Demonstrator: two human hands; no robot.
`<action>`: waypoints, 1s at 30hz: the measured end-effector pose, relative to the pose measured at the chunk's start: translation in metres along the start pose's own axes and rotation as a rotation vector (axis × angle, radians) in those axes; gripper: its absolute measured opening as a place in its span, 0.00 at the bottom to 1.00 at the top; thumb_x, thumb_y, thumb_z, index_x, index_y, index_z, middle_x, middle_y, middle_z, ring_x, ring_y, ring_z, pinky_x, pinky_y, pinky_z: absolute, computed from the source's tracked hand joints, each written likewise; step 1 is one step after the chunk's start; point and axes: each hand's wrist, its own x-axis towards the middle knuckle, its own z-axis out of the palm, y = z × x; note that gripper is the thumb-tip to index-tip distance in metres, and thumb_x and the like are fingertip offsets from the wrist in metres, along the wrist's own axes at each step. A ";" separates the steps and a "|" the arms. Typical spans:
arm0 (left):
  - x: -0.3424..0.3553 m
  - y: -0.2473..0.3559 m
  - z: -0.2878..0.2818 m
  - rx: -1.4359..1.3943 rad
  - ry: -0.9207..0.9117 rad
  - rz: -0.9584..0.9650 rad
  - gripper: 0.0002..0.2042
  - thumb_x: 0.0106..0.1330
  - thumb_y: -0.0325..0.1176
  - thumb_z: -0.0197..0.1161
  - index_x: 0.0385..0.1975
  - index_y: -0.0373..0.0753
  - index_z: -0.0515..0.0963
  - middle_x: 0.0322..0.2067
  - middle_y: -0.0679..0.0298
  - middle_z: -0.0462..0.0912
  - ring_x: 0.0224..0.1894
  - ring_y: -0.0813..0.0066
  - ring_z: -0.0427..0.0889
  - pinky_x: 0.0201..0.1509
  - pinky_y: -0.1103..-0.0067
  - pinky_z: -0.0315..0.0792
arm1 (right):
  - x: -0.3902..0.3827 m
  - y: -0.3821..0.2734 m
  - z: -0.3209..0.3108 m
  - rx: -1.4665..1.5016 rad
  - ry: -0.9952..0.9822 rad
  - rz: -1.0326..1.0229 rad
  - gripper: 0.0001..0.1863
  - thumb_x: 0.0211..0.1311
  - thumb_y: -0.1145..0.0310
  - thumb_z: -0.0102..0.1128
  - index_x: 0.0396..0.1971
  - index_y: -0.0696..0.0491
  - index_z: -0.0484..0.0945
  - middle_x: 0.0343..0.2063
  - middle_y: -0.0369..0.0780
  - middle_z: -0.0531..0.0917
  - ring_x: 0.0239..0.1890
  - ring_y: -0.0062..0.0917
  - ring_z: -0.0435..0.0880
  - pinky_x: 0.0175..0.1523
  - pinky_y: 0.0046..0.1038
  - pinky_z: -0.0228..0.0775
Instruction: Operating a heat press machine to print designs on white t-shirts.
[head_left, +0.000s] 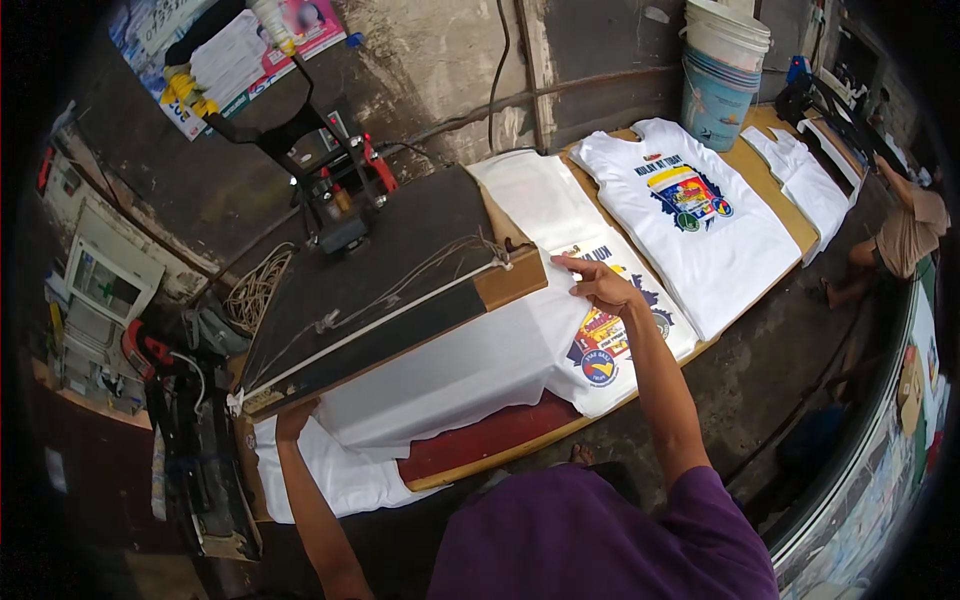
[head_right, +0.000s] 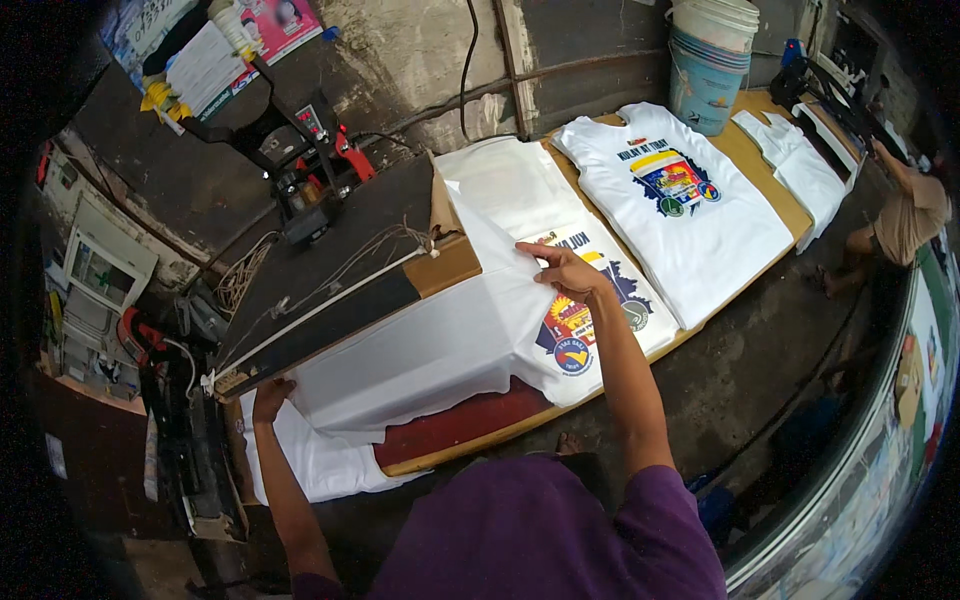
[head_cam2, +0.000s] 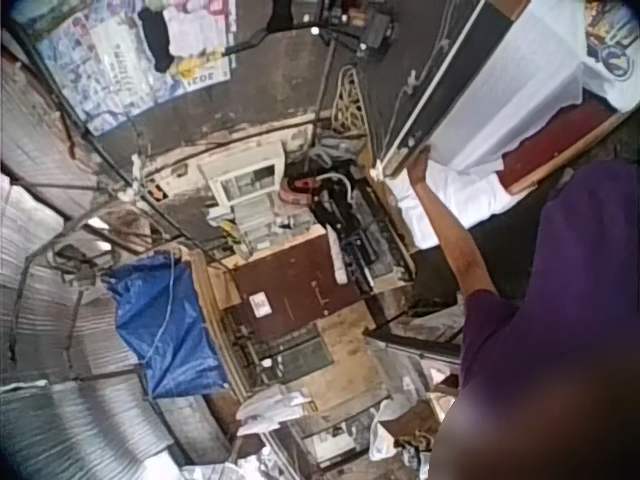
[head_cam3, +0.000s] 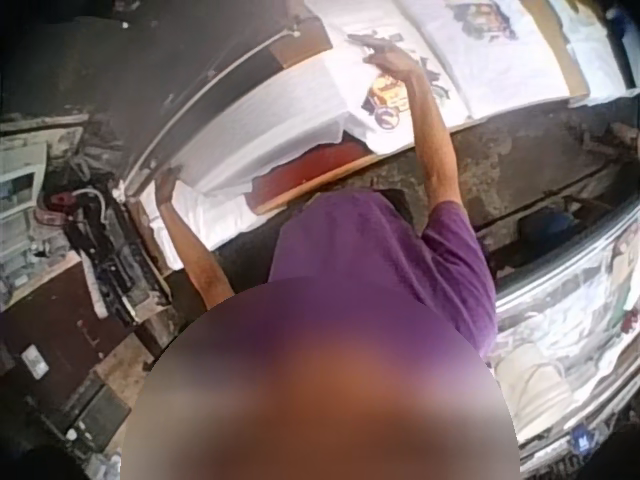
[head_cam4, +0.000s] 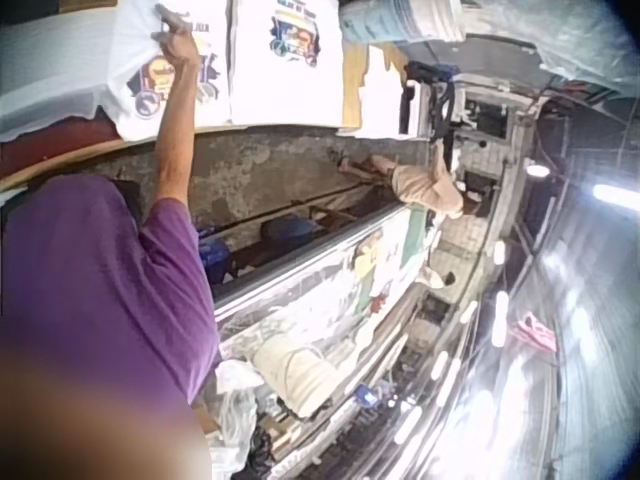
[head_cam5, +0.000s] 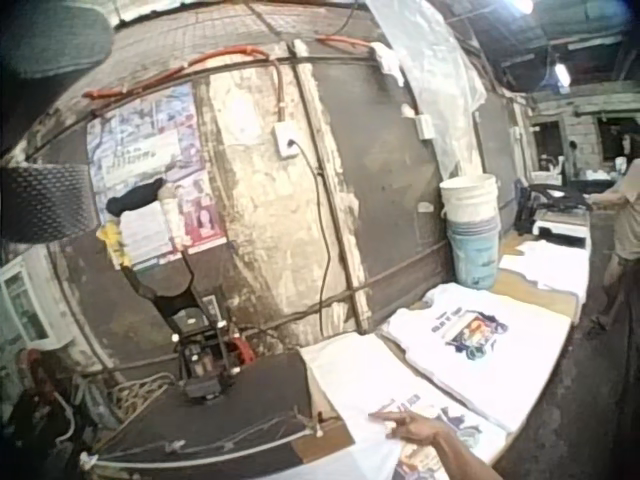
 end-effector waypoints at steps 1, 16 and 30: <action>-0.001 0.001 -0.001 0.022 0.007 -0.041 0.21 0.55 0.26 0.67 0.50 0.35 0.75 0.48 0.63 0.78 0.50 0.72 0.75 0.54 0.75 0.71 | -0.001 0.000 0.000 -0.001 -0.027 -0.031 0.39 0.49 0.91 0.49 0.65 0.52 0.63 0.54 0.42 0.75 0.43 0.22 0.80 0.50 0.23 0.74; -0.002 -0.014 -0.025 0.101 -0.033 0.086 0.22 0.57 0.30 0.69 0.53 0.38 0.75 0.52 0.64 0.77 0.53 0.70 0.74 0.59 0.73 0.69 | 0.001 -0.007 0.007 -0.497 0.033 -0.140 0.41 0.46 0.86 0.53 0.67 0.53 0.60 0.58 0.44 0.71 0.48 0.24 0.76 0.54 0.22 0.68; 0.019 -0.070 -0.023 0.383 0.185 0.603 0.31 0.60 0.39 0.65 0.63 0.41 0.64 0.58 0.59 0.70 0.61 0.67 0.66 0.61 0.71 0.62 | -0.020 0.033 0.003 -0.595 0.328 -0.021 0.34 0.53 0.78 0.55 0.64 0.53 0.64 0.42 0.39 0.80 0.35 0.19 0.78 0.41 0.25 0.74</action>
